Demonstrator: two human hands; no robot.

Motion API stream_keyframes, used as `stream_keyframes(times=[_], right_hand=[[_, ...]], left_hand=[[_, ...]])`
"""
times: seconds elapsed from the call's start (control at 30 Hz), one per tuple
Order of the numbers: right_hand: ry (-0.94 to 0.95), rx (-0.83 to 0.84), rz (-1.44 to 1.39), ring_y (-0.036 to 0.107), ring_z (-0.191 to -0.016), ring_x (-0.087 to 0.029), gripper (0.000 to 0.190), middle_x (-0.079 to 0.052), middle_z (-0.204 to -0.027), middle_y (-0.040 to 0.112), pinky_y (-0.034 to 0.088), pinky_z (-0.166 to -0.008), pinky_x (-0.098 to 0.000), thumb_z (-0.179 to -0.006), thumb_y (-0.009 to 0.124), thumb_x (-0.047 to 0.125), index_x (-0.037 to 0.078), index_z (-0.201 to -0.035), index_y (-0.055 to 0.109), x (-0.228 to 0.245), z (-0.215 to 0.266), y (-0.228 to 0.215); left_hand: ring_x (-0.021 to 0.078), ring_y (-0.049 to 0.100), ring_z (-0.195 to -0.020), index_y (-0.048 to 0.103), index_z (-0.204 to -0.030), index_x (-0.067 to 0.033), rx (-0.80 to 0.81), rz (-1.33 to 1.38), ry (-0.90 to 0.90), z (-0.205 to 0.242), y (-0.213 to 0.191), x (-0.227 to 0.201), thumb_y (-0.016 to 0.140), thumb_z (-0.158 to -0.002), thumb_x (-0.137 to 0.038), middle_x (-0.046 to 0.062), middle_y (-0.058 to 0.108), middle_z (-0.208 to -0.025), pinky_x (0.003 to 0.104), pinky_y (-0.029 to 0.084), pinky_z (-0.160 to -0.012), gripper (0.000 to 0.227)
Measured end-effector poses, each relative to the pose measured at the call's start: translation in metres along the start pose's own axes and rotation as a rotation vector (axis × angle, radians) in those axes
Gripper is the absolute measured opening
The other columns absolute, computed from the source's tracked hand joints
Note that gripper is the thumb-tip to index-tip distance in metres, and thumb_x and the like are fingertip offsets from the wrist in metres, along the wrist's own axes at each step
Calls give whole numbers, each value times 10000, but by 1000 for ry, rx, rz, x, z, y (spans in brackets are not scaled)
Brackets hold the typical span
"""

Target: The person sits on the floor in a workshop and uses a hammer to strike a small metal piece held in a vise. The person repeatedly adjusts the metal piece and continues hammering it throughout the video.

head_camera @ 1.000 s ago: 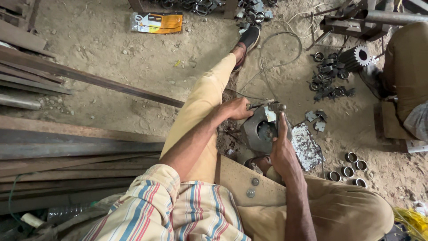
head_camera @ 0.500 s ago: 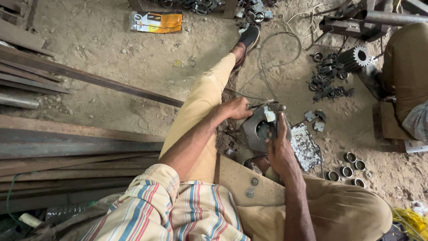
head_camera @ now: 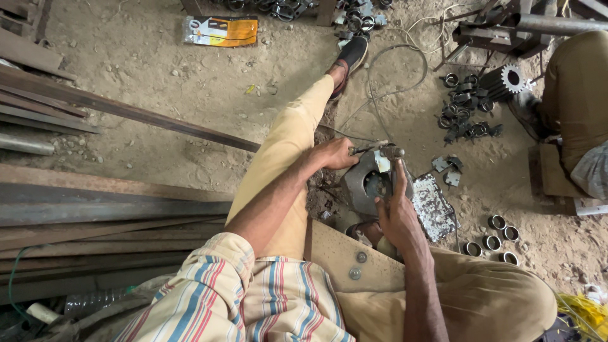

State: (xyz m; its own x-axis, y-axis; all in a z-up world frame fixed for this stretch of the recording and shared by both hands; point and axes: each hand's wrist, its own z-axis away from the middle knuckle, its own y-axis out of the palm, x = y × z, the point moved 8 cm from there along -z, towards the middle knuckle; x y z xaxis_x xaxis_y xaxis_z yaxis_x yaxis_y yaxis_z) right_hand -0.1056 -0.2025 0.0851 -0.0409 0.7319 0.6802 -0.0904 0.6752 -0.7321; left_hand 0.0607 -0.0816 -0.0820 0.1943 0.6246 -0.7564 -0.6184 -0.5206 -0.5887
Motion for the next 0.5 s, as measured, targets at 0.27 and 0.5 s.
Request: stream_keyframes(times=[0.27, 0.5], right_hand=[[137, 59, -14, 724, -983, -468, 923, -366, -1106, 699, 556, -908, -547, -956, 593, 78, 126, -1642, -23, -11, 1, 5], [-88, -36, 17, 685, -1035, -522, 931, -445, -1313, 573, 538, -904, -564, -918, 609, 26, 83, -1621, 1, 7, 0, -3]], left_hand=[[308, 755, -860, 758, -1045, -10, 34, 6, -15, -5, 6, 5, 652, -814, -372, 201, 784, -962, 447, 598, -824, 442], [312, 748, -872, 748, -1063, -1, 38, -4, -44, -3, 6, 6, 652, -833, -371, 208, 774, -996, 455, 594, -826, 446]])
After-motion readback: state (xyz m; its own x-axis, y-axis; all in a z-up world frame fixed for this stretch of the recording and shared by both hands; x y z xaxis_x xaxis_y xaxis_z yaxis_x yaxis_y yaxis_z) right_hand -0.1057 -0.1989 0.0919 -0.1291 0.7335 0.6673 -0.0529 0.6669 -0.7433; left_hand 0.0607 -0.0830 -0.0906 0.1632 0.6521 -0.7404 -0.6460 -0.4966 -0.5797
